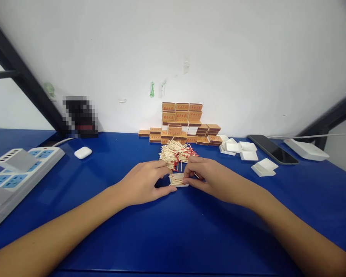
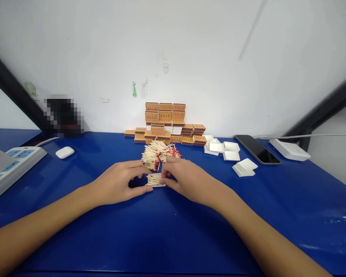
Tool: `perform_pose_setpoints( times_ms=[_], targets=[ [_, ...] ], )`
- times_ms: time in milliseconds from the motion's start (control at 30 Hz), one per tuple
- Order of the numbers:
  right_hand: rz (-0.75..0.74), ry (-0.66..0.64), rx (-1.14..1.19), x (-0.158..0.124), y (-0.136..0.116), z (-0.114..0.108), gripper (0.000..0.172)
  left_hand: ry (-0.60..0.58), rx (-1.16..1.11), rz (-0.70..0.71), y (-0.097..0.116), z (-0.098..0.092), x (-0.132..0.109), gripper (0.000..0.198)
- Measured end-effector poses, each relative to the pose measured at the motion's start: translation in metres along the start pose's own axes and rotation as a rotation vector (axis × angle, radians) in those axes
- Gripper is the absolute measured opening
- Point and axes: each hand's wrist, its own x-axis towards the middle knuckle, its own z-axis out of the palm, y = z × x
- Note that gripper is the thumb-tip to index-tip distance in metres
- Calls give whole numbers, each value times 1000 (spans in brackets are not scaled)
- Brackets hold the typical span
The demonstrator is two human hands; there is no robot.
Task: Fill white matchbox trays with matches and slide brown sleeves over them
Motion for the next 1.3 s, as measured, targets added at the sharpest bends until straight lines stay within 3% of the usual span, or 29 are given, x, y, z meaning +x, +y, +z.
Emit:
perform_pose_setpoints(
  times_ms=[933,1300],
  targets=[
    [-69,104,-3,2,-4,9,11,38,-17,37,1,-1,0,28],
    [-102,163,-514,5,-15,19,16,113,70,127,0,0,0,26]
  ],
)
